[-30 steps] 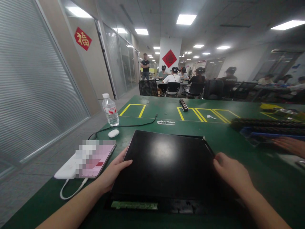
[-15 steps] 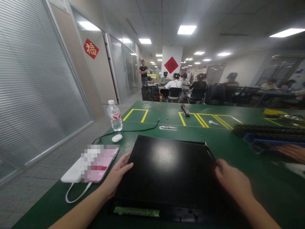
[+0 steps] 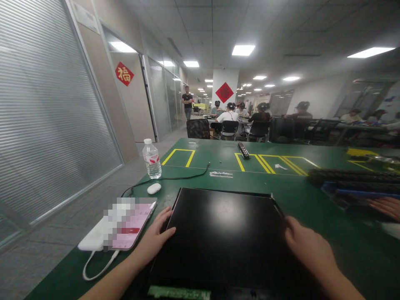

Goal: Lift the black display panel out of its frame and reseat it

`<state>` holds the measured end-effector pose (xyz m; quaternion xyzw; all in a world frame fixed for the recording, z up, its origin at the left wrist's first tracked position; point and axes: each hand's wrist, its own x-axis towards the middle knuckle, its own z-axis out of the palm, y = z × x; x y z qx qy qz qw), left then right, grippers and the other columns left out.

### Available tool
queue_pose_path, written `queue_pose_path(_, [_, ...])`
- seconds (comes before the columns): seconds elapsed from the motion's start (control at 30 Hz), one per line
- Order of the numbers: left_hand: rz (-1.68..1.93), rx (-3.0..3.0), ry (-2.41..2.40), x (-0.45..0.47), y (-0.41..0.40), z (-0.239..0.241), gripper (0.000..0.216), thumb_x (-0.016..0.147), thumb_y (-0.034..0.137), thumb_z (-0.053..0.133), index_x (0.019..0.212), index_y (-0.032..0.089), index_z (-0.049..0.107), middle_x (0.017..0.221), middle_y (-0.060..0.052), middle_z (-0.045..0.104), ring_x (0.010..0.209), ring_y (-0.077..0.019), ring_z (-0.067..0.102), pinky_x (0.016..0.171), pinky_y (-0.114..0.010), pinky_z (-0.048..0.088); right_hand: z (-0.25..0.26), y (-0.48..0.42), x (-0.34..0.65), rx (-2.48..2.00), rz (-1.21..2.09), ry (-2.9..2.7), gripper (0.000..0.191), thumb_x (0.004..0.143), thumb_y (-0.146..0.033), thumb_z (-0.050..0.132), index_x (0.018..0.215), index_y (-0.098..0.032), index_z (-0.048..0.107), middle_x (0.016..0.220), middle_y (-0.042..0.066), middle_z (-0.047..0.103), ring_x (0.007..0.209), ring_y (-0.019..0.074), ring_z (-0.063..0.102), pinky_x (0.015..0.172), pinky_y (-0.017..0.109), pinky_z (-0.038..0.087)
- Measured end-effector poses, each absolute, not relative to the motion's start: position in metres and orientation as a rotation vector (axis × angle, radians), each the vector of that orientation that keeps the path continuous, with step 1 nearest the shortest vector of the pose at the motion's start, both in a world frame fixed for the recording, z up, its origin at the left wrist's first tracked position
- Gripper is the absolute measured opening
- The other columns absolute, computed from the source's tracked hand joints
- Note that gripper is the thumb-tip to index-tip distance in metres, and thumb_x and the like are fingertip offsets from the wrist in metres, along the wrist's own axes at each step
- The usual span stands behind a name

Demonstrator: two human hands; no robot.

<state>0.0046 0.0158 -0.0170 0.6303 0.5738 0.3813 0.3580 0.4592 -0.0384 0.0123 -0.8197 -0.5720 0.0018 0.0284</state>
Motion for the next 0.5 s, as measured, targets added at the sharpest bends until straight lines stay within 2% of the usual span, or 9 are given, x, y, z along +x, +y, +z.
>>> queue_pose_path(0.3, [0.929,1.720,1.553,0.009,0.013,-0.012,0.054,0.076,0.038,0.064,0.125,0.016,0.072,0.157,-0.017,0.050,0.146,-0.0385,0.043,0.123,-0.054,0.027,0.012,-0.037,0.468,-2.508,0.092,-1.762,0.053,0.096,-0.028,0.028,0.138,-0.017,0.060,0.107,0.017,0.077,0.092,0.0341,0.074,0.079,0.044,0.051])
queue_pose_path(0.5, [0.966,1.730,1.564,0.009,0.019,-0.017,0.043,0.080,0.033,0.060,0.117,0.018,0.077,0.154,-0.016,0.055,0.143,-0.0368,0.048,0.122,-0.054,0.028,0.010,-0.035,0.472,-2.480,0.067,-1.760,0.051,0.094,-0.027,0.033,0.134,-0.019,0.063,0.101,0.016,0.078,0.089,0.0335,0.074,0.076,0.043,0.052])
